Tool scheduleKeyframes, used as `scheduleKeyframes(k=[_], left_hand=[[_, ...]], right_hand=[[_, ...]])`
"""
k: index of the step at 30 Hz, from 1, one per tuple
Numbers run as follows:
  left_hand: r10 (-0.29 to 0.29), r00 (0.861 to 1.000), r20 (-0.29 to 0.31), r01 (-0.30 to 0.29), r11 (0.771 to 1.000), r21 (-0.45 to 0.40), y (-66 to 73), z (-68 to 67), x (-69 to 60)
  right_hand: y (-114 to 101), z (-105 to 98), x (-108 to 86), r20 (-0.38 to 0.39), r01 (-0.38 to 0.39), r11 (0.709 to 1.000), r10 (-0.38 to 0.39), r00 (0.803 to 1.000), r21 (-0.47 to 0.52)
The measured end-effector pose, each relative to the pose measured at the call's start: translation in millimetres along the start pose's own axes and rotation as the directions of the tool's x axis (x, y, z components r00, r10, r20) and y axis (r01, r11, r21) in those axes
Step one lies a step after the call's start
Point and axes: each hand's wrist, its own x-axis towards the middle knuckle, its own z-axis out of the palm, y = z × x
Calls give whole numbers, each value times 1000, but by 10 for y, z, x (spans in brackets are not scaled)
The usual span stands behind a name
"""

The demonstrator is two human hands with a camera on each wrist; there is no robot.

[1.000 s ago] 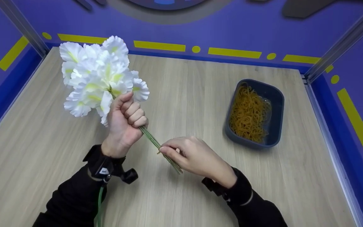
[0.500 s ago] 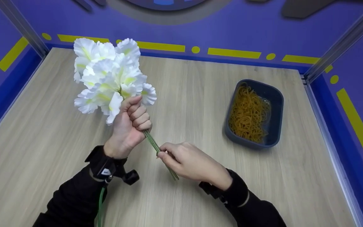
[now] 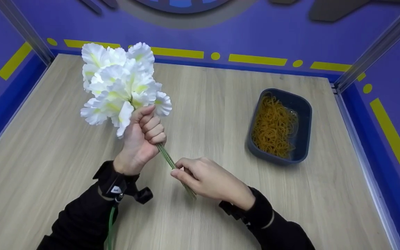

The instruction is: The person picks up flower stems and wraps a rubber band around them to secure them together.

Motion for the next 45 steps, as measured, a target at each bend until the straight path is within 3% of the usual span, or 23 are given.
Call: scheduleKeyframes(k=[13,22,26,31,38,42,45], left_hand=[[-8,1000,-1,8,1000,-3,5,-1,1],[-17,996,88,15,1000,26,21,0,-12],[-18,995,94,14,999,34,29,9,-9],[-23,995,99,14,996,86,34,20,-5],[-13,981,194,-17,988,154,43,41,-34],[19,976,215,-70,969,235,27,71,-61],[20,976,217,-101,924,368,28,110,-70]], right_hand=[[-16,7,10,-16,14,1000,-14,1000,-7],[-31,3,2,-18,-4,1000,3,1000,-20],[-44,-3,-1,-29,-4,1000,4,1000,-17],[-52,5,-3,-60,39,999,-41,997,-32],[-48,19,-7,-146,96,995,-99,984,-28],[-27,19,14,-218,127,992,-126,968,-10],[-2,23,37,-281,170,985,-166,945,-10]])
